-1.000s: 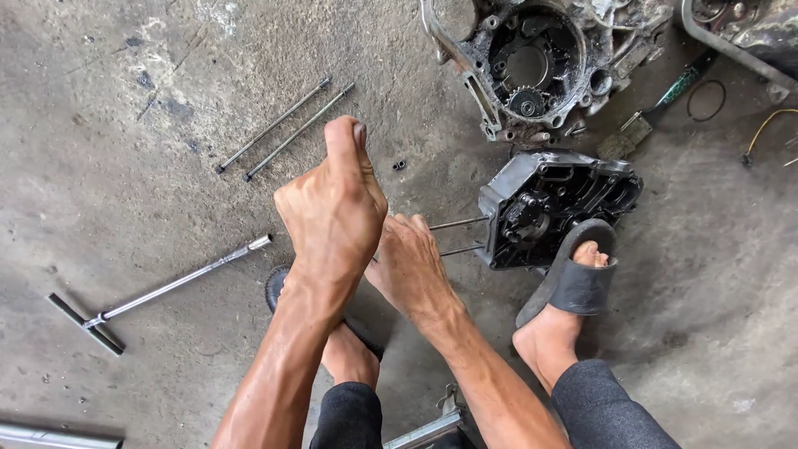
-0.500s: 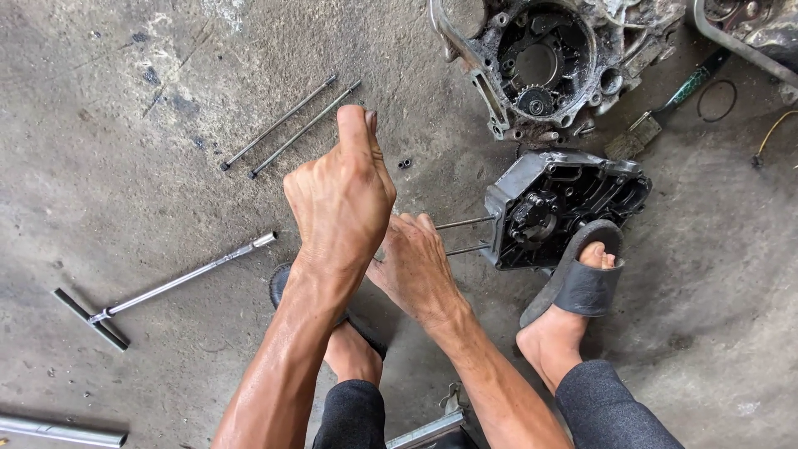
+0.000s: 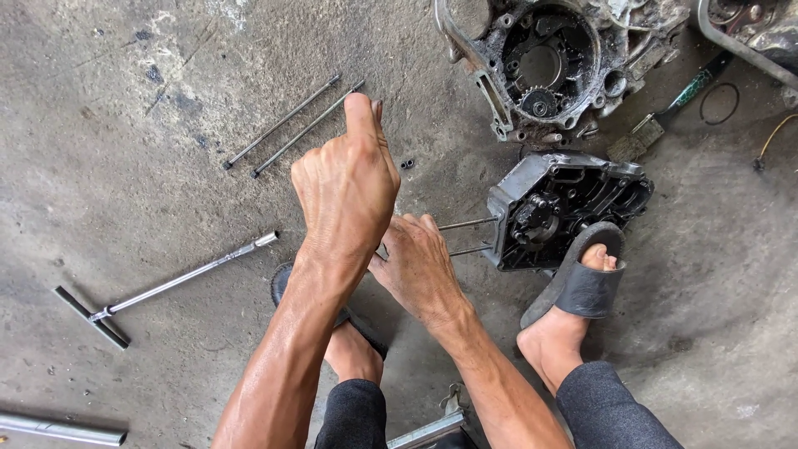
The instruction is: Tightening long studs into a motorcycle engine block using a T-handle socket wrench and an open-end wrench
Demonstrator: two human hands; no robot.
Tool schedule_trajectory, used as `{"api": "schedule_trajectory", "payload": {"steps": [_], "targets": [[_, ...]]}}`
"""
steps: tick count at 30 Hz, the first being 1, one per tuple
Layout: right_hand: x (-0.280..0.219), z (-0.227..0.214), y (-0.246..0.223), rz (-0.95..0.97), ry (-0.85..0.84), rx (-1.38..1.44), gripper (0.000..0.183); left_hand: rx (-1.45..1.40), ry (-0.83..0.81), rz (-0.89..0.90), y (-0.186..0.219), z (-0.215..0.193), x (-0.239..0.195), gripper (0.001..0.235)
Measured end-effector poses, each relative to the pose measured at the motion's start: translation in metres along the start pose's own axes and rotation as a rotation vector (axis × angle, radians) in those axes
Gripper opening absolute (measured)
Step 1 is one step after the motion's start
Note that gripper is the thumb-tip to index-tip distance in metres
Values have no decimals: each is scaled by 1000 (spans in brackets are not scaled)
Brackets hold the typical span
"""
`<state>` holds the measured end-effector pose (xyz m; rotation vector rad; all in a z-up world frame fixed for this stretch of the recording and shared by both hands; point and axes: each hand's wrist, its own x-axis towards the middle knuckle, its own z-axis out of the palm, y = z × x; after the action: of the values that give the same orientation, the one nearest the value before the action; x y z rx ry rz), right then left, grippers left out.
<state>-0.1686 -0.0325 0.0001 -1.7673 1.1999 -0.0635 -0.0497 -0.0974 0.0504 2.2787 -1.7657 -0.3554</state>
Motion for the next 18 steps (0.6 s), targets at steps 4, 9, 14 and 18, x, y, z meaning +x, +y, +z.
{"api": "schedule_trajectory", "payload": {"steps": [4,9,14,18], "targets": [[-6,2,6,8,-36,49,5,-24,5,68,4,-24,-18,17],[-1,-16,-2,-72,-60,165,11,-127,-251,100,-9,-53,-31,28],[4,-4,10,-123,-30,169,13,-399,-405,-3,-22,-63,-49,25],[4,-10,4,-181,13,119,18,-540,-212,61,-28,-50,-71,14]]}}
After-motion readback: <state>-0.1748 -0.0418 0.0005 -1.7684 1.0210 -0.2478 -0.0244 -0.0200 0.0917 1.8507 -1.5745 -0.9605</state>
